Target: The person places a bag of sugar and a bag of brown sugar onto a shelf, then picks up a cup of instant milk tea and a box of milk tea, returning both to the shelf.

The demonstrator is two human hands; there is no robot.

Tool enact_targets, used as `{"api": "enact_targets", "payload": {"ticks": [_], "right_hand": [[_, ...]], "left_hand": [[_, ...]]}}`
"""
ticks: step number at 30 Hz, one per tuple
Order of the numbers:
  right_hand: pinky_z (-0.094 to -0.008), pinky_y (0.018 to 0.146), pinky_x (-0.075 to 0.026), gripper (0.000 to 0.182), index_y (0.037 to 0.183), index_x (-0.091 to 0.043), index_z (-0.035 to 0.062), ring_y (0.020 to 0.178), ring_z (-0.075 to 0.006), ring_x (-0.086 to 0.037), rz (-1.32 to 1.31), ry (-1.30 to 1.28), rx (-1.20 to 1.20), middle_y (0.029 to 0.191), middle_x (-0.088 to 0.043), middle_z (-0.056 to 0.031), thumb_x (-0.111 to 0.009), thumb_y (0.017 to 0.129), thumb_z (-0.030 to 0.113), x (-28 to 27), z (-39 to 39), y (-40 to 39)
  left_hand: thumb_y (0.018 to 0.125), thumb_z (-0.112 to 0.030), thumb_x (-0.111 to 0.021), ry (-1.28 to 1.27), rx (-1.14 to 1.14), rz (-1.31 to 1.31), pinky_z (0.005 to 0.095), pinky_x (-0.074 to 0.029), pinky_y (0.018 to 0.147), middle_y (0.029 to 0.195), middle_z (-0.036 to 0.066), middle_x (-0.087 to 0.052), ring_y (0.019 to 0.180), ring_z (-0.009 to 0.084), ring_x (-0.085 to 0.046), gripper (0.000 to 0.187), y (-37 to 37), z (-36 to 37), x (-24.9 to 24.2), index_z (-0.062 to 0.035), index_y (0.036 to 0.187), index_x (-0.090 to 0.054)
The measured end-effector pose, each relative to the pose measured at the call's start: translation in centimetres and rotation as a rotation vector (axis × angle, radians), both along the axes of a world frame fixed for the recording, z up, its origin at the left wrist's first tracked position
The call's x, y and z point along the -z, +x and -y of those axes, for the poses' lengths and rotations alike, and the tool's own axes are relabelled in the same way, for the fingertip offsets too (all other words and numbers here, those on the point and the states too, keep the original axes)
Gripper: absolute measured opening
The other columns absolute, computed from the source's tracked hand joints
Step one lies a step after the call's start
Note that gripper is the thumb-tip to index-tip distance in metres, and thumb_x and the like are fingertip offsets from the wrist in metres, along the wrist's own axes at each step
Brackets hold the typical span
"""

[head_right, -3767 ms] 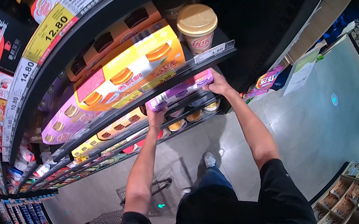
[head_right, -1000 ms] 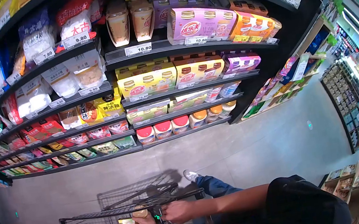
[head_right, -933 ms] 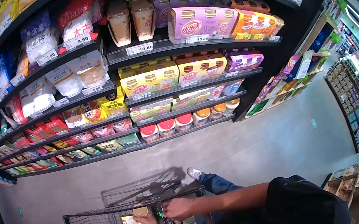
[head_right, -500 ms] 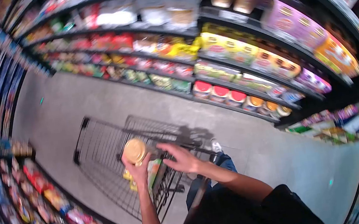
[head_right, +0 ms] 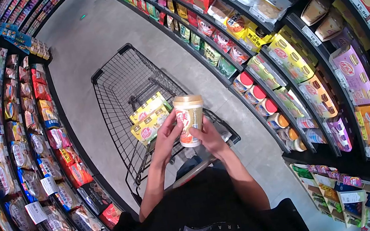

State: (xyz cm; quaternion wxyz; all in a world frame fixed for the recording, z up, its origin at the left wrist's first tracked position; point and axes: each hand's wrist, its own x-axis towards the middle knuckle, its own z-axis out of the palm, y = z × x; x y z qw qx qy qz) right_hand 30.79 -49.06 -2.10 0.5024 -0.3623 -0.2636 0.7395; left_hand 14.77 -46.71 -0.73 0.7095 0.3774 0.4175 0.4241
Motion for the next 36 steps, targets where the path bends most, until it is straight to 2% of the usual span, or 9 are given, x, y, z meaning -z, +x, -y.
{"api": "enact_targets", "payload": {"ticks": [6,9,14,16,18,20,26,33,36], "right_hand": [[-0.0341,0.099,-0.045,0.064,0.143,-0.032,0.0074,0.118,-0.0169,-0.053,0.031,-0.053,0.010,0.132,-0.052,-0.0070,-0.067,0.090,0.014,-0.7,2.4,1.4],[-0.0362,0.102,-0.042,0.062,0.143,-0.033,0.0075,0.123,-0.0179,-0.050,-0.117,-0.119,0.071,0.135,-0.050,-0.0070,-0.066,0.091,0.015,-2.2,4.3,2.3],[-0.0440,0.100,-0.047,0.058,0.140,-0.037,0.0066,0.118,-0.0245,-0.056,-0.366,-0.070,0.150,0.131,-0.053,-0.0106,-0.064,0.091,0.023,-1.2,6.5,4.6],[-0.0522,0.105,-0.042,0.062,0.141,-0.035,0.0025,0.123,-0.0301,-0.052,-0.498,-0.050,0.117,0.134,-0.051,-0.0155,-0.061,0.091,0.029,-1.5,7.1,5.5],[-0.0526,0.105,-0.041,0.059,0.139,-0.037,0.0017,0.123,-0.0305,-0.053,-0.503,-0.031,0.126,0.133,-0.052,-0.0160,-0.059,0.092,0.029,-1.7,7.8,6.7],[-0.0465,0.099,-0.048,0.058,0.139,-0.036,0.0058,0.117,-0.0274,-0.057,-0.496,-0.060,0.192,0.130,-0.053,-0.0131,-0.060,0.092,0.030,-1.7,8.5,8.2],[-0.0460,0.103,-0.043,0.060,0.144,-0.029,0.0134,0.123,-0.0263,-0.052,-0.435,0.022,0.413,0.135,-0.050,-0.0096,-0.056,0.093,0.026,-2.2,12.5,14.2],[-0.0474,0.105,-0.040,0.066,0.145,-0.028,0.0151,0.124,-0.0253,-0.050,-0.478,0.200,0.589,0.136,-0.049,-0.0082,-0.058,0.092,0.040,-3.1,18.5,20.7],[-0.0482,0.106,-0.038,0.060,0.140,-0.038,0.0053,0.124,-0.0296,-0.051,-0.375,0.194,0.767,0.136,-0.051,-0.0146,-0.052,0.095,0.043,-3.4,21.4,23.7]], "left_hand": [[0.096,-0.013,-0.059,-0.028,0.024,0.139,0.0306,-0.039,0.104,0.139,0.011,-0.048,0.125,0.0176,-0.048,0.058,0.6,1.9,0.6,0.0011,0.146,-0.033],[0.096,-0.010,-0.057,-0.043,0.104,0.154,0.0318,-0.037,0.106,0.139,0.012,-0.048,0.127,0.0189,-0.047,0.056,1.4,2.3,-0.2,0.0017,0.145,-0.034],[0.095,-0.013,-0.058,-0.039,0.253,0.132,0.0310,-0.040,0.101,0.134,0.010,-0.050,0.123,0.0177,-0.048,0.056,3.9,3.2,-3.0,-0.0037,0.144,-0.033],[0.095,-0.016,-0.059,0.003,0.284,0.098,0.0303,-0.042,0.097,0.132,0.010,-0.051,0.120,0.0165,-0.049,0.056,5.2,3.4,-3.4,-0.0061,0.144,-0.033],[0.095,-0.015,-0.059,-0.077,0.350,0.074,0.0308,-0.042,0.098,0.133,0.010,-0.050,0.121,0.0165,-0.048,0.057,6.6,3.7,-4.2,-0.0049,0.144,-0.033],[0.095,-0.014,-0.059,-0.076,0.372,0.074,0.0302,-0.042,0.097,0.133,0.010,-0.050,0.120,0.0160,-0.049,0.057,8.6,4.0,-4.5,-0.0039,0.144,-0.032],[0.094,-0.017,-0.061,0.047,0.556,0.066,0.0267,-0.045,0.087,0.128,0.007,-0.053,0.113,0.0128,-0.053,0.062,16.0,5.5,-5.2,-0.0049,0.146,-0.030],[0.094,-0.019,-0.062,0.085,0.768,0.053,0.0265,-0.046,0.078,0.124,0.008,-0.056,0.106,0.0121,-0.055,0.066,25.6,8.8,-6.0,-0.0059,0.147,-0.025],[0.092,-0.018,-0.064,0.081,0.855,0.055,0.0271,-0.047,0.080,0.124,0.009,-0.056,0.107,0.0130,-0.054,0.067,30.1,10.8,-6.2,-0.0042,0.147,-0.027]]}}
